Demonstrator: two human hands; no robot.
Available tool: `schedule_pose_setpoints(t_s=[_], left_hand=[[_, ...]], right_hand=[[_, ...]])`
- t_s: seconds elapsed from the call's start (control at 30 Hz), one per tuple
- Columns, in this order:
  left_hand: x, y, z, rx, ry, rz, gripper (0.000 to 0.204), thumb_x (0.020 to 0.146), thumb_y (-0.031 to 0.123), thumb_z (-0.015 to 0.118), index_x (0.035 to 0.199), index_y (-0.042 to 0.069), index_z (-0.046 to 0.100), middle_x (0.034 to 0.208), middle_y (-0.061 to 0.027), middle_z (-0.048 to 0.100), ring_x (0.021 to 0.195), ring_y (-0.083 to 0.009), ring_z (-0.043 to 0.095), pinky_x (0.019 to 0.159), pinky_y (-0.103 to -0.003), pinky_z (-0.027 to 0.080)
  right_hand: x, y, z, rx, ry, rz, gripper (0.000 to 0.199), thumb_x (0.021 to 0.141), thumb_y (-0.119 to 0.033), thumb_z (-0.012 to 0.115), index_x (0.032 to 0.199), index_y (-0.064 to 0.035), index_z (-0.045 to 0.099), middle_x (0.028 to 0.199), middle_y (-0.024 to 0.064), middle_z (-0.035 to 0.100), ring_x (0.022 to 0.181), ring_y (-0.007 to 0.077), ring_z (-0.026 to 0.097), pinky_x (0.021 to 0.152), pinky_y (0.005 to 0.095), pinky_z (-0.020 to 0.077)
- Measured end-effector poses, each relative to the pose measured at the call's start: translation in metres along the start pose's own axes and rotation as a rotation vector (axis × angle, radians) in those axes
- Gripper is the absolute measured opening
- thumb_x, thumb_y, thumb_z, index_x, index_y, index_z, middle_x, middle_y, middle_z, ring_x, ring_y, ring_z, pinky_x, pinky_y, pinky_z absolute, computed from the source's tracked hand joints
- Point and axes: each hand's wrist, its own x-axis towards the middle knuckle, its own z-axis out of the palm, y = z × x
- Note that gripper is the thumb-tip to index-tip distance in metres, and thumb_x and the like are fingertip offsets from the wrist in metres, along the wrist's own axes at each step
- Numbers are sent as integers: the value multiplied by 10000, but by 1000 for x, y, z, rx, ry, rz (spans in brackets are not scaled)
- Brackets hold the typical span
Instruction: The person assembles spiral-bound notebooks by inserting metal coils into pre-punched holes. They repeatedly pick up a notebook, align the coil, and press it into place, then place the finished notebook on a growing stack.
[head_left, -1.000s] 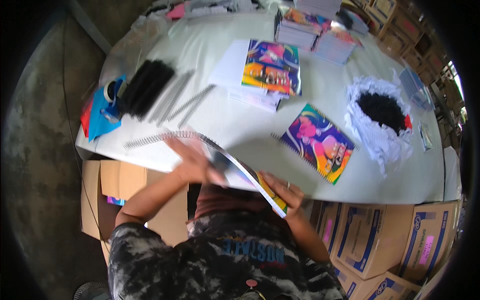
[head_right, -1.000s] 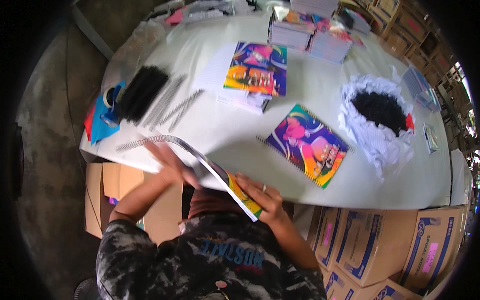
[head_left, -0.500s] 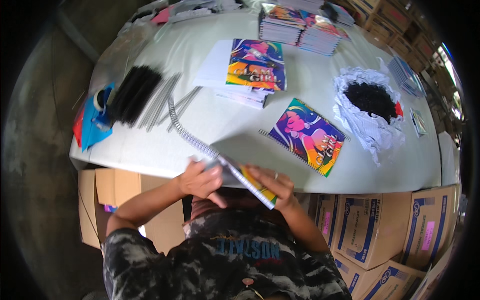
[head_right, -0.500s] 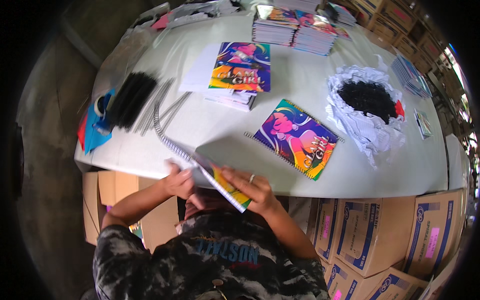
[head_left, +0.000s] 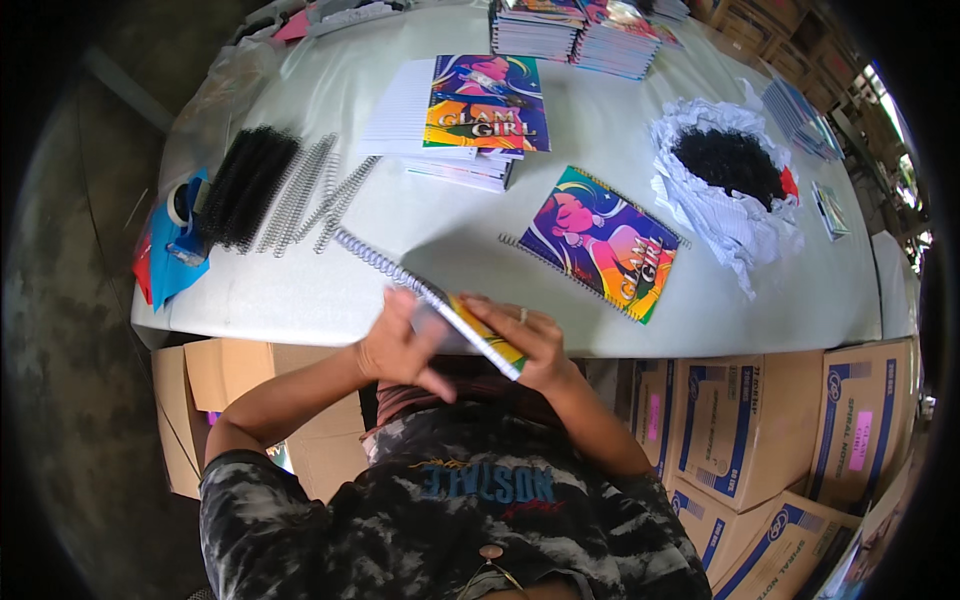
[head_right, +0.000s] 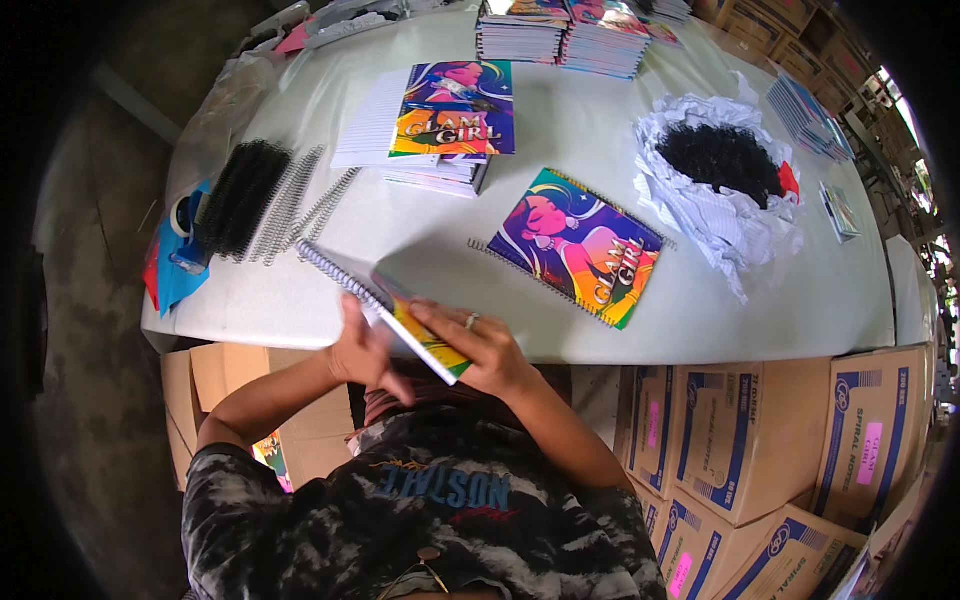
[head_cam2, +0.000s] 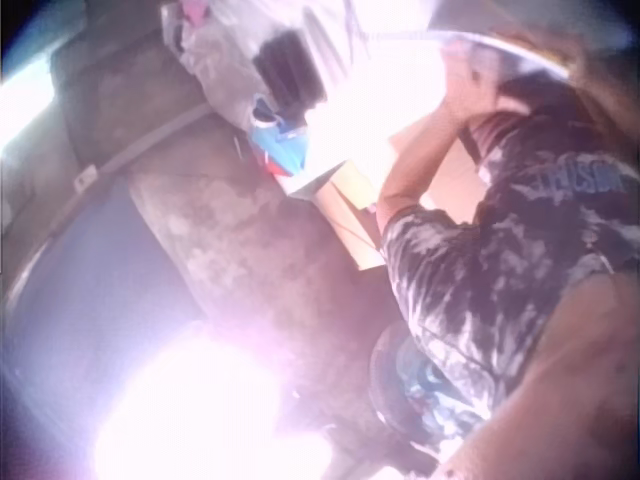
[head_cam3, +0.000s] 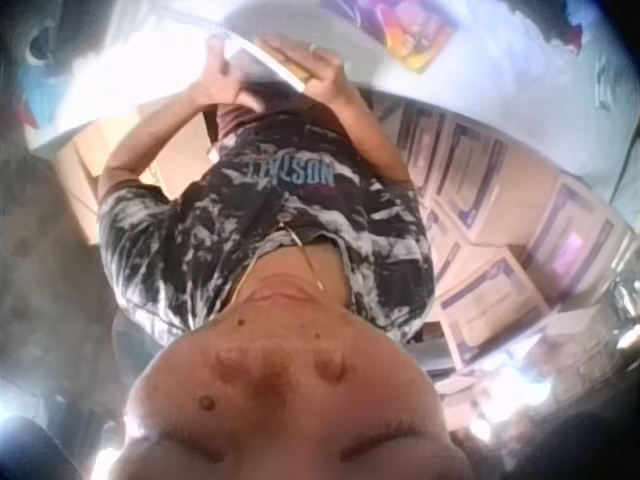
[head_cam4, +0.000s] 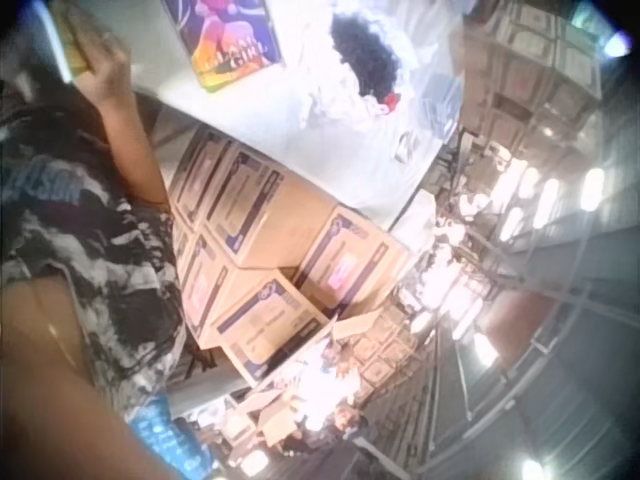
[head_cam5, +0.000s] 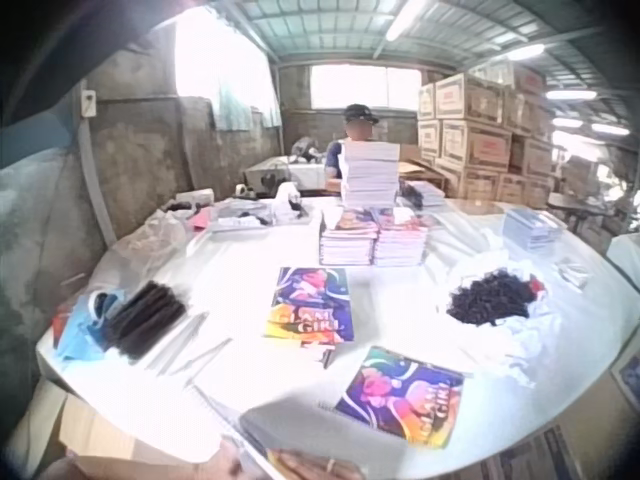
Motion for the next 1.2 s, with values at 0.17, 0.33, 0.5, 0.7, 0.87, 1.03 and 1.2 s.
schedule_pose_setpoints(t_s=[0.17,0.33,0.5,0.7,0.87,1.03,1.2], left_hand=[[42,-24,7,248,209,-252,994,675,748,505,1152,-118,413,1069,-257,492,1040,-423,449,912,-569,307],[10,-6,2,150,-82,113,1160,676,818,385,1336,-114,181,1285,-317,292,1182,-532,268,1003,-644,115],[11,-14,16,28,22,-178,1121,667,832,331,1327,-69,236,1335,-410,121,1269,-548,111,997,-648,66],[87,-39,-7,227,214,-44,1034,716,788,367,1280,-77,324,1285,-322,306,1195,-436,300,1011,-582,145],[13,35,24,-334,-193,-118,1012,725,736,439,1410,51,147,1410,-299,140,1261,-536,186,932,-712,125],[110,35,-30,-756,-216,-505,734,908,379,455,1347,-137,171,1359,-386,206,1254,-506,285,1025,-456,295],[128,19,-44,-932,-60,-1164,230,853,80,602,1047,-42,613,910,-127,665,820,-137,615,752,-255,488]], right_hand=[[3,11,8,-3,-60,-82,515,677,17,668,1179,12,550,1104,160,613,981,292,620,811,370,510],[6,11,4,-52,21,-31,543,660,19,672,1187,8,540,1140,148,598,989,276,618,825,359,509],[6,7,16,-1,-14,25,488,684,13,660,1162,9,558,1126,148,605,970,279,626,808,352,511],[5,10,12,20,-49,55,561,672,12,624,1222,-20,522,1144,149,594,970,293,618,782,353,514],[2,6,6,89,0,186,554,764,-70,616,1289,-27,443,1260,168,510,1134,318,523,933,376,442],[29,-21,7,70,100,-179,674,816,-323,559,1372,-59,283,1433,176,212,1333,411,144,1070,571,70],[70,-53,-62,-313,-80,193,530,791,-367,630,1196,-55,487,901,115,595,849,275,558,841,423,383]])
